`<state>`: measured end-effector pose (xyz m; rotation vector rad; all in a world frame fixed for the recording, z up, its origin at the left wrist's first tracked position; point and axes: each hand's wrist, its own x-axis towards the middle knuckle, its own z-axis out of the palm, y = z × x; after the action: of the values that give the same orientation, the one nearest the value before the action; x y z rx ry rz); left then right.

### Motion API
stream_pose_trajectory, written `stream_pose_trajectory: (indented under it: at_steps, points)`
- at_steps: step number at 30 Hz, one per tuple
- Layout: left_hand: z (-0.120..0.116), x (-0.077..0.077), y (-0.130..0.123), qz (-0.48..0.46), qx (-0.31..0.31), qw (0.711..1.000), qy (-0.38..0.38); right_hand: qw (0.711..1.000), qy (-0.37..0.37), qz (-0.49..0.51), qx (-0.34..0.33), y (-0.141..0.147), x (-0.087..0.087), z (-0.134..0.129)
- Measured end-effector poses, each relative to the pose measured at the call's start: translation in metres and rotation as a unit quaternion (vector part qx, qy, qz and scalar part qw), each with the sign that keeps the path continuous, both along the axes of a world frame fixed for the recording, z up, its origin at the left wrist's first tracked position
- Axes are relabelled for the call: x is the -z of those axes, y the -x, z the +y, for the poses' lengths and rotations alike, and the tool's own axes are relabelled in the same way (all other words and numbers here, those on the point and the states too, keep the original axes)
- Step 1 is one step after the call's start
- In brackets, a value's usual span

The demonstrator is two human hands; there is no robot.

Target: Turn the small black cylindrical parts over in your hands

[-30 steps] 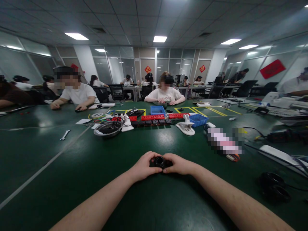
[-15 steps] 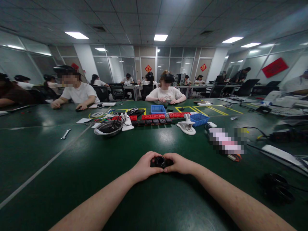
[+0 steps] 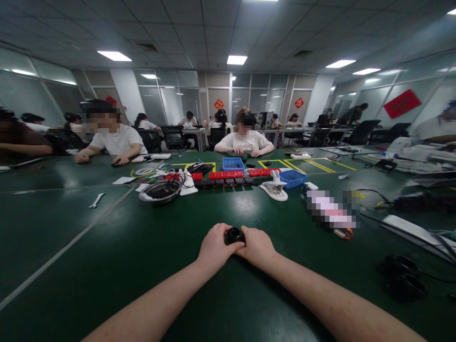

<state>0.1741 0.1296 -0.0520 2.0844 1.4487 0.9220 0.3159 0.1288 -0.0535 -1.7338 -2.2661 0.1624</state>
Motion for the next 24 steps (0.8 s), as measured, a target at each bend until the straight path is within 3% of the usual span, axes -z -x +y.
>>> stream_pose_trajectory:
  at_steps: [4,7,9,17,24]
  points:
    - [0.002,-0.005,0.006,-0.008,0.068,0.998,0.008,0.995,0.002,0.045,-0.090,-0.009,-0.003,0.003]
    - [0.004,-0.007,0.011,-0.008,0.140,0.990,0.032,0.970,0.068,0.115,-0.203,-0.021,-0.007,0.009]
    - [0.005,-0.007,0.013,-0.011,0.164,0.985,0.043,0.954,0.113,0.140,-0.242,-0.028,-0.009,0.013]
    - [0.008,-0.004,0.016,-0.030,0.190,0.979,0.064,0.927,0.174,0.187,-0.274,-0.035,-0.012,0.017]
    - [0.010,-0.001,0.017,-0.028,0.182,0.981,0.063,0.920,0.195,0.239,-0.241,-0.031,-0.007,0.017]
